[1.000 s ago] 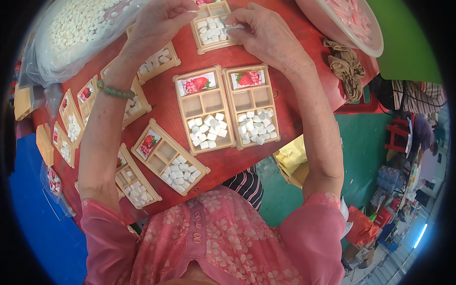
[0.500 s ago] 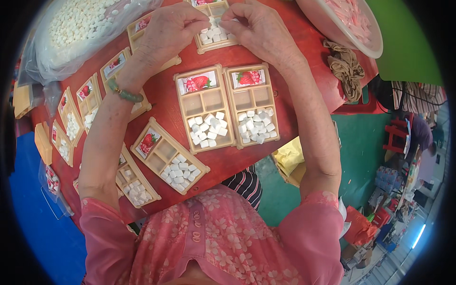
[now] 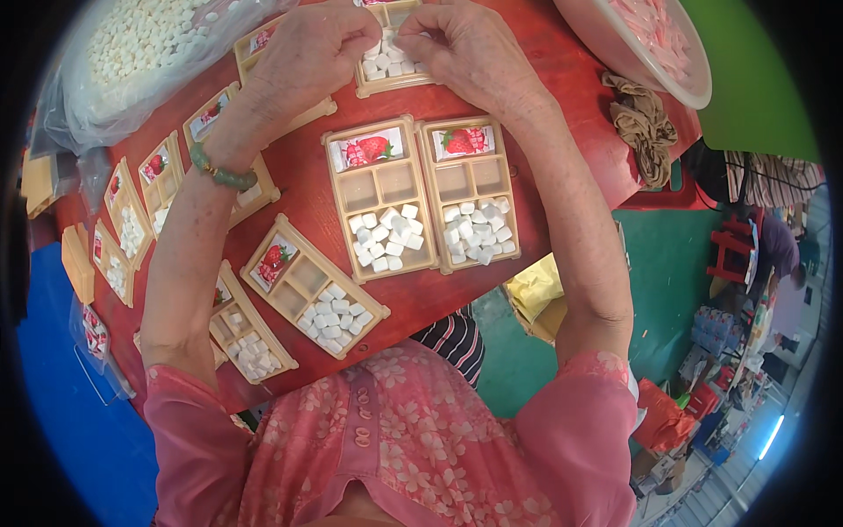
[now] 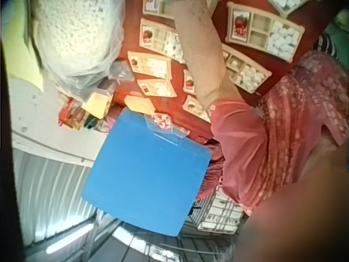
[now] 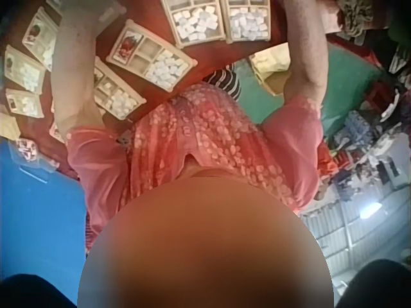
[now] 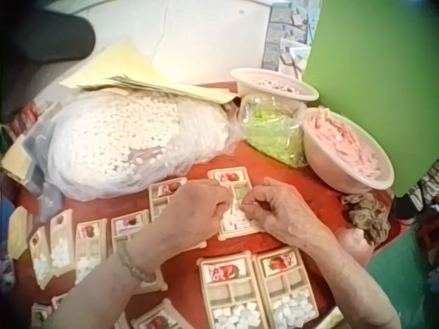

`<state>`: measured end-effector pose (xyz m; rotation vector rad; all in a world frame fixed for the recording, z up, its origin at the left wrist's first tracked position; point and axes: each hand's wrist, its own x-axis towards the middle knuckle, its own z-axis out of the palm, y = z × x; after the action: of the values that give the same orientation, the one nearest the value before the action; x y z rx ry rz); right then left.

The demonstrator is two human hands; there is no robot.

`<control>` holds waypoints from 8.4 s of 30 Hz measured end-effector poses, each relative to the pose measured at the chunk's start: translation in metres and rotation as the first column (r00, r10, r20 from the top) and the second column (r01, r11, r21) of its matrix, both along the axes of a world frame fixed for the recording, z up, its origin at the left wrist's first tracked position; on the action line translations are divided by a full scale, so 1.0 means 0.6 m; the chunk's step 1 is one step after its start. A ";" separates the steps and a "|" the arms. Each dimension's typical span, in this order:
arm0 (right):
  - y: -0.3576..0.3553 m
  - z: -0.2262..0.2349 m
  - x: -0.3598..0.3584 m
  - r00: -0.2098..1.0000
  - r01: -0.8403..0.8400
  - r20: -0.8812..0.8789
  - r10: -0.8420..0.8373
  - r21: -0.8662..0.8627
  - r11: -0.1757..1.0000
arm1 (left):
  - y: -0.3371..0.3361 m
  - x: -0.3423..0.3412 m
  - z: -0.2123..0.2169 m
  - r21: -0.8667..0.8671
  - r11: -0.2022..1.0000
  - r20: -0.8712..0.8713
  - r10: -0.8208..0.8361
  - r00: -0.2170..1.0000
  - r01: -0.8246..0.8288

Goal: Placing small white square blocks into compartmentalized wooden trays.

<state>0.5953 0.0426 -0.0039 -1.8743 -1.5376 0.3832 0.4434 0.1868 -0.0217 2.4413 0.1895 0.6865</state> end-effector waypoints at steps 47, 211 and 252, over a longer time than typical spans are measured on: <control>-0.026 -0.028 0.038 0.997 -0.013 0.069 0.019 -0.085 0.996 | -0.034 -0.049 -0.030 0.488 0.861 -0.274 -0.004 0.962 0.143; 0.075 0.033 -0.160 0.938 -0.188 -0.331 0.105 -0.230 0.955 | 0.006 -0.237 0.025 0.299 0.951 -0.385 0.044 0.922 0.080; 0.099 -0.017 -0.121 0.959 -0.220 -0.220 0.178 -0.183 0.958 | -0.010 -0.241 -0.012 0.297 0.955 -0.290 0.117 0.950 -0.027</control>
<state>0.5229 0.1023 -0.0138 -1.7714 -1.6016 0.8294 0.2988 0.1806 -0.0286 2.8303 0.3219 0.3828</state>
